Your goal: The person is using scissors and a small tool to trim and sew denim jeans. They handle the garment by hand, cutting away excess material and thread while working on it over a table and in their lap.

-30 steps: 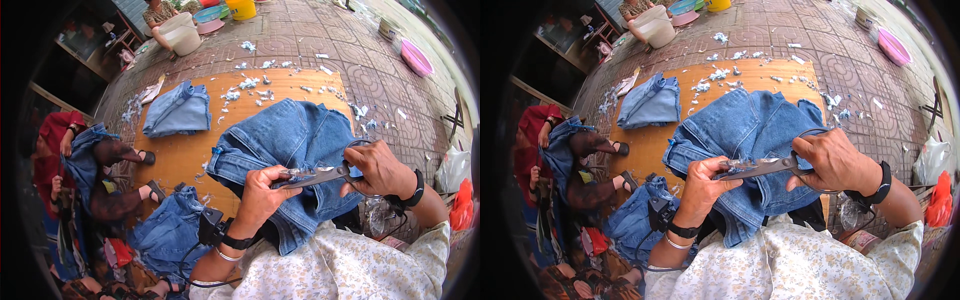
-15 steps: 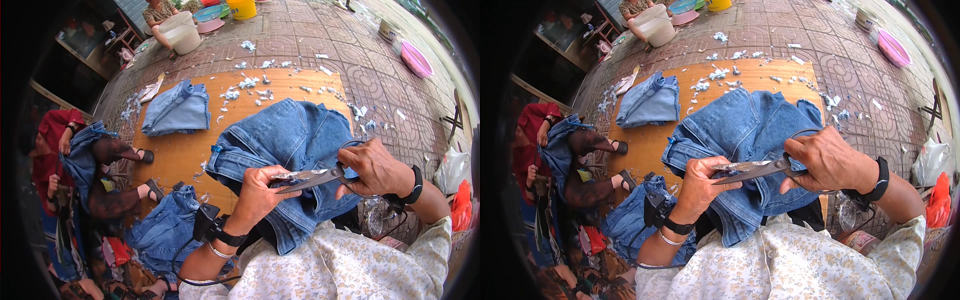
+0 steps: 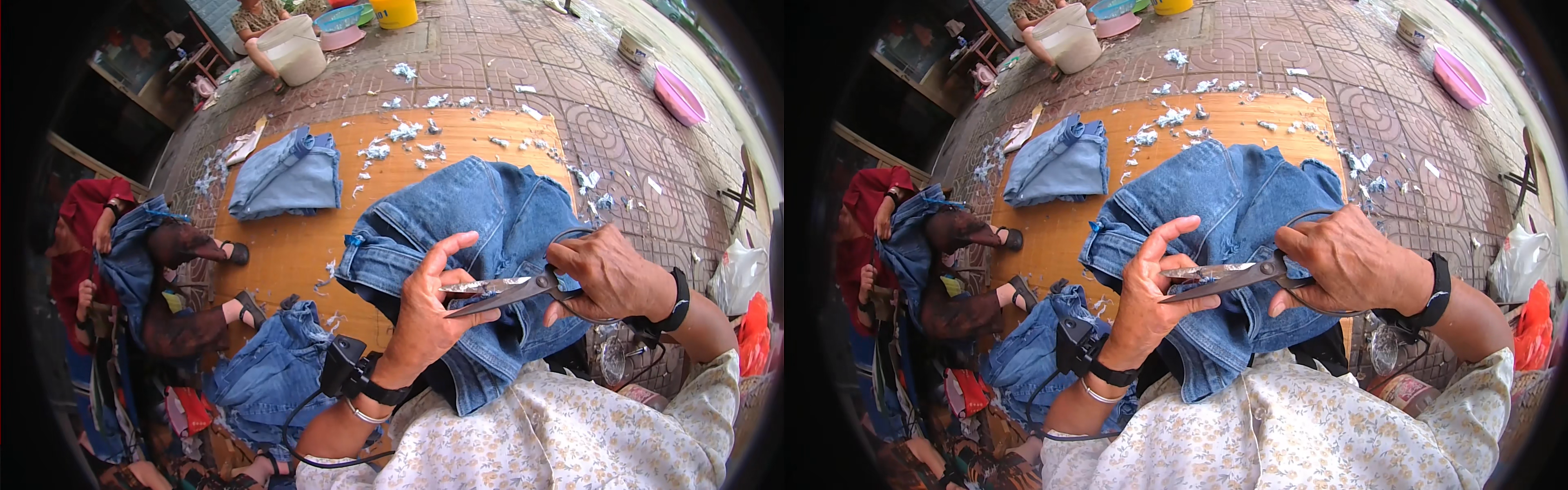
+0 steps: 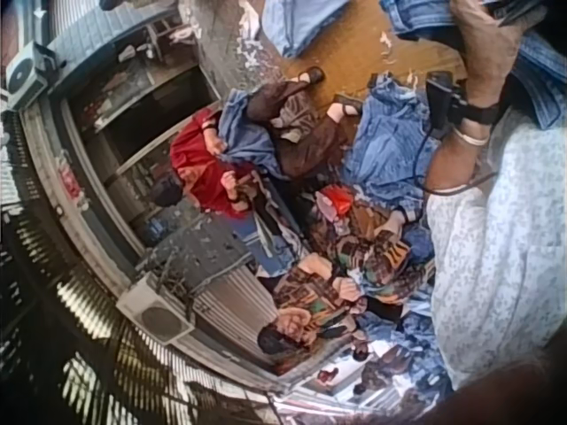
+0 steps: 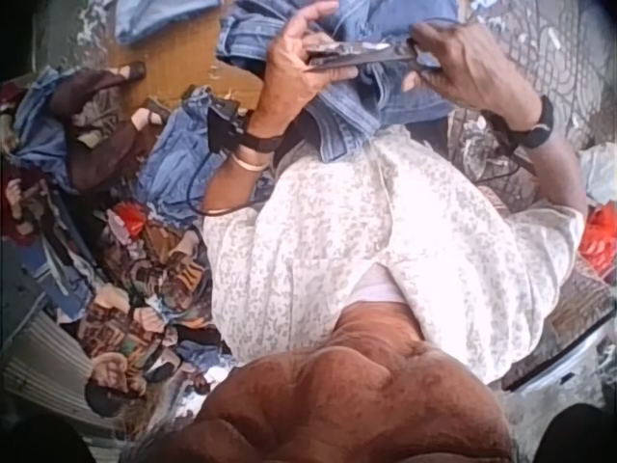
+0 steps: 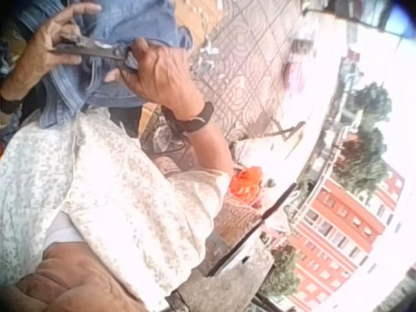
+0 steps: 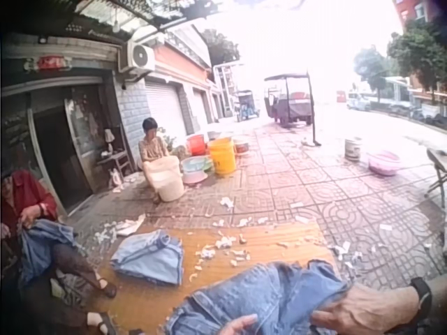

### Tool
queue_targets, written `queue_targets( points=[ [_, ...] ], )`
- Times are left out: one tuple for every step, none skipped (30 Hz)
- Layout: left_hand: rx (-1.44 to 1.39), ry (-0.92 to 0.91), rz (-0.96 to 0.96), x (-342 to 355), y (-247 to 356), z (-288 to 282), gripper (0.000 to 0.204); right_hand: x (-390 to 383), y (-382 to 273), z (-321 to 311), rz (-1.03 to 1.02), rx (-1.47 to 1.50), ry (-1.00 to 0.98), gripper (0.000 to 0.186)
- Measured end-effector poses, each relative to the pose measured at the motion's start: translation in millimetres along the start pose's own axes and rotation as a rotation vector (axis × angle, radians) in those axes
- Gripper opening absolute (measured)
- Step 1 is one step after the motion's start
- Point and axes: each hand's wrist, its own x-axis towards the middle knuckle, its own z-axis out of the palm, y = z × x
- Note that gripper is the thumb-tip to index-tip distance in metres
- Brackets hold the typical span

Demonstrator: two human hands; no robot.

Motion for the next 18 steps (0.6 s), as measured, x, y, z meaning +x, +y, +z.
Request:
queue_targets(
  points=[
    [0.001, -0.002, 0.001, 0, 0, 0, 0.079, 0, 0, 1, 0.004, -0.005, 0.003, 0.057],
    [-0.007, -0.005, 0.006, 0, 0, -1, 0.08, 0, 0, 1, 0.008, -0.006, -0.004, 0.057],
    [-0.014, -0.009, 0.012, 0, -1, -1, 0.08, 0, -1, 1, 0.012, -0.007, -0.011, 0.057],
    [-0.022, -0.013, 0.017, -1, -1, -1, 0.08, 0, -1, 1, 0.016, -0.009, -0.019, 0.057],
    [-0.015, -0.015, 0.017, 0, 0, -1, 0.08, -1, 0, 2, 0.016, -0.01, -0.018, 0.057],
    [-0.008, -0.016, 0.017, 0, 0, -1, 0.08, -2, 1, 3, 0.015, -0.011, -0.017, 0.058],
    [-0.001, -0.018, 0.017, 0, 0, -1, 0.08, -3, 2, 5, 0.015, -0.012, -0.016, 0.058],
    [-0.009, -0.019, 0.015, 0, 0, -1, 0.08, -3, 2, 5, 0.013, -0.01, -0.017, 0.057],
    [-0.016, -0.021, 0.014, 0, -1, -2, 0.08, -3, 2, 6, 0.012, -0.009, -0.017, 0.057],
    [-0.023, -0.023, 0.013, 0, -1, -2, 0.079, -3, 2, 6, 0.01, -0.007, -0.017, 0.057],
    [-0.02, -0.022, 0.008, 0, -1, -2, 0.08, -4, 1, 6, 0.03, -0.005, -0.033, 0.056],
    [-0.017, -0.022, 0.004, 0, -1, -2, 0.08, -4, 1, 5, 0.049, -0.003, -0.049, 0.055],
    [-0.015, -0.022, -0.001, 0, -1, -3, 0.08, -5, 0, 5, 0.069, -0.001, -0.064, 0.055],
    [-0.022, -0.018, 0.008, 0, -2, -3, 0.079, -6, 1, 6, 0.066, -0.006, -0.043, 0.055],
    [-0.03, -0.015, 0.017, 0, -3, -3, 0.079, -8, 3, 9, 0.063, -0.012, -0.021, 0.055],
    [-0.038, -0.011, 0.026, 0, -3, -2, 0.079, -10, 6, 12, 0.06, -0.019, 0.001, 0.056],
    [-0.033, -0.008, 0.014, 0, -2, -3, 0.079, -11, 8, 13, 0.062, 0.024, 0.044, 0.055],
    [-0.028, -0.005, 0.001, -2, -2, -3, 0.079, -12, 10, 13, 0.065, 0.066, 0.087, 0.055]
  ],
)
